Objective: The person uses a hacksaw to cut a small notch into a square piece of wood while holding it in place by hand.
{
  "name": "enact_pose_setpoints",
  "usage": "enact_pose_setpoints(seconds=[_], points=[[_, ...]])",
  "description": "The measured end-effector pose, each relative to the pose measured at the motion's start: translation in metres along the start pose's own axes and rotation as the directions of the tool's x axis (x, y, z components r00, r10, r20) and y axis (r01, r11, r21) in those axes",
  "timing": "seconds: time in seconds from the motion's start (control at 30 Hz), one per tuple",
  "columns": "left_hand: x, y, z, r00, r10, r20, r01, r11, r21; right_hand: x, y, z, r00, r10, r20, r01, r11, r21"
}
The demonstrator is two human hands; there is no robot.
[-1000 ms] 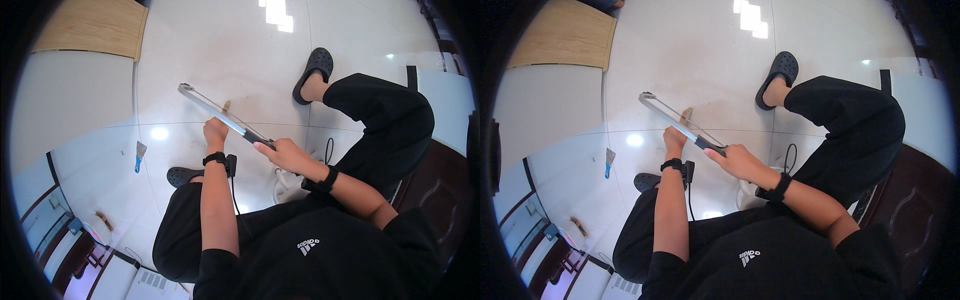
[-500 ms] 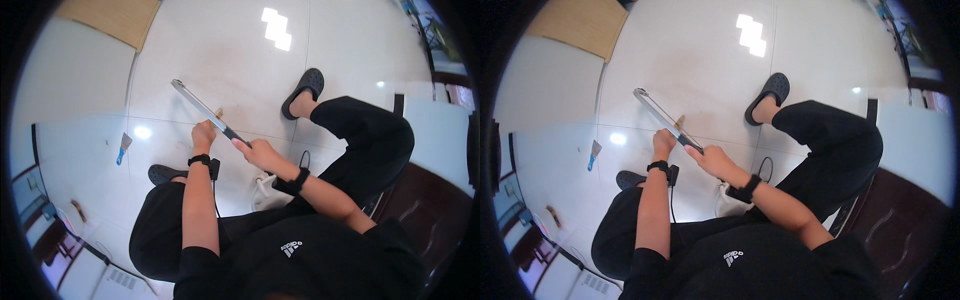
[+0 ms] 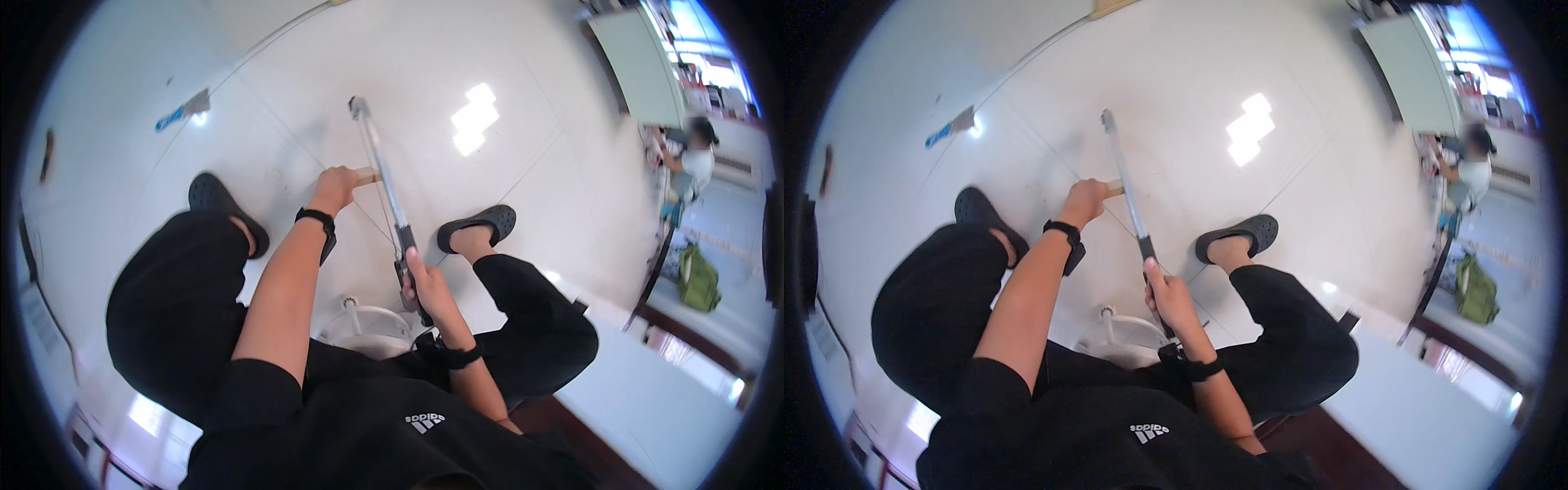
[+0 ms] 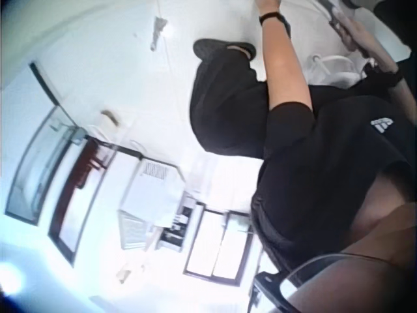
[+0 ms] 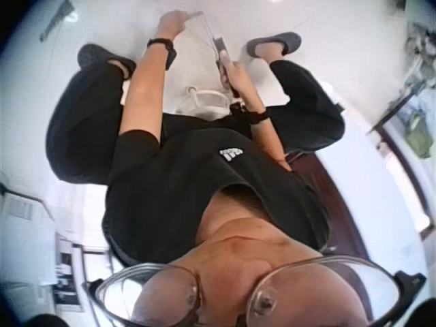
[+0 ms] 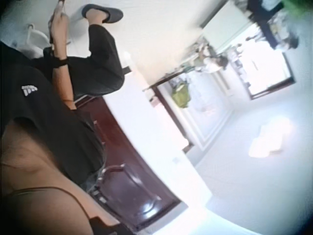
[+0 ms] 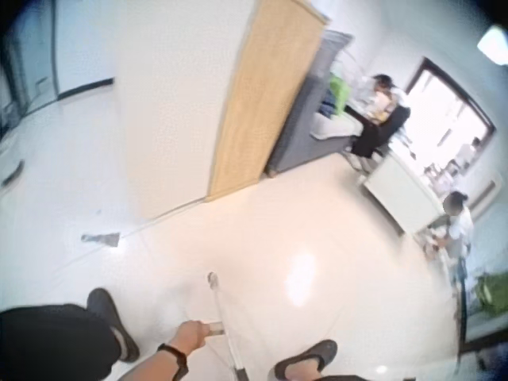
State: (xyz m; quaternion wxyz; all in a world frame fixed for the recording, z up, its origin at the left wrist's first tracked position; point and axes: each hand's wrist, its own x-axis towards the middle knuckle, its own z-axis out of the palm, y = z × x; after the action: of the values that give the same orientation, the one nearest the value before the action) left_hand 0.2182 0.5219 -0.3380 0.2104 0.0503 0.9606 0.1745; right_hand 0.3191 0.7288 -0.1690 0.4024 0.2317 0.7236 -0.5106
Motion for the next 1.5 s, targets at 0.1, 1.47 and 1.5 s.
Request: enact_pose_setpoints(seconds=[0.1, 1.47, 1.5], points=[[0.003, 0.011, -0.005, 0.995, 0.100, 0.001, -0.100, 0.995, 0.000, 0.025, -0.020, 0.003, 0.998, -0.019, -0.054, 0.025, 0.995, 0.097], [-0.022, -0.017, -0.004, 0.996, -0.092, -0.006, 0.091, 0.989, -0.114, -0.048, -0.050, 0.010, 0.860, -0.508, -0.048, 0.510, 0.859, 0.050], [-0.026, -0.016, -0.008, 0.995, -0.103, 0.002, 0.103, 0.989, -0.111, -0.044, -0.048, 0.012, 0.836, -0.528, -0.146, 0.540, 0.840, 0.055]])
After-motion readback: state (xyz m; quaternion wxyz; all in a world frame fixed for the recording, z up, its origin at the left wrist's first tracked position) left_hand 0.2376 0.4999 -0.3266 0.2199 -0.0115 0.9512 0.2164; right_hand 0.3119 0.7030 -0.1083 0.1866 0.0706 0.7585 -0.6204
